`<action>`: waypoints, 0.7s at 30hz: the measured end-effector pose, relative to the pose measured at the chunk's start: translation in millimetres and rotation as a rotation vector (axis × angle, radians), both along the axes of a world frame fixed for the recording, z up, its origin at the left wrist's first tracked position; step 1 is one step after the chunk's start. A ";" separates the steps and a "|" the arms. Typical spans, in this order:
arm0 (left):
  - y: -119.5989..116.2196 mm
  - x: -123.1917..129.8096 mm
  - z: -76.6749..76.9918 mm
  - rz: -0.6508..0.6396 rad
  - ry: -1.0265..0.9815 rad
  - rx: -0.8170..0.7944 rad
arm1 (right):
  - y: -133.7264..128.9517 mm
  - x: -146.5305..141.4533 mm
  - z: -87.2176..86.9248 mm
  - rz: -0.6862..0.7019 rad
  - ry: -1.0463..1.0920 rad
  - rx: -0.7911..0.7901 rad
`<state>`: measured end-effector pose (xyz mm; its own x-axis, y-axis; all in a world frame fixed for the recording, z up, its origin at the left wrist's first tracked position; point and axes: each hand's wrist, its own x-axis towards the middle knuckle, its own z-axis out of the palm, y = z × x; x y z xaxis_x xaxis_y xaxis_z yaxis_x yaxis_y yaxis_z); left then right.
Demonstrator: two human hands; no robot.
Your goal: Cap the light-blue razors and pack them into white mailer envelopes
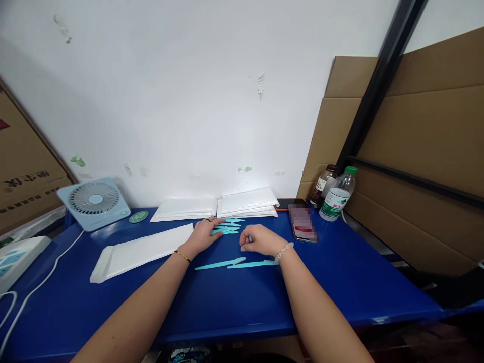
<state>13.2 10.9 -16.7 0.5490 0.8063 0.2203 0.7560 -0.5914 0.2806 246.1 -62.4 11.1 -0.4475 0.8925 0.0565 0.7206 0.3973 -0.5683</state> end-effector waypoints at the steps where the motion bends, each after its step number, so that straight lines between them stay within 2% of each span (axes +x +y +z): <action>1: -0.8 0.3 0.9 0.001 0.002 0.000 | -1.9 -4.0 0.0 0.055 -0.027 -0.026; 5: -7.5 0.7 8.8 0.005 -0.071 -0.004 | -4.6 -15.2 -0.9 0.127 -0.142 -0.037; 8: -15.9 1.0 15.7 -0.123 -0.138 -0.090 | -3.5 -15.7 -0.6 0.079 -0.159 0.004; 10: -20.1 1.9 18.6 -0.241 -0.124 -0.144 | -2.2 -13.0 -0.2 0.032 -0.156 0.069; 12: -21.1 2.9 19.8 -0.294 -0.077 -0.149 | -0.3 -8.2 -0.4 -0.011 -0.161 0.126; 17: -15.1 2.8 20.6 -0.143 -0.045 -0.075 | 6.0 7.6 -2.1 -0.138 -0.129 0.131; 21: -14.8 3.8 21.3 -0.178 -0.064 -0.031 | 8.0 11.2 -2.2 -0.134 -0.021 0.114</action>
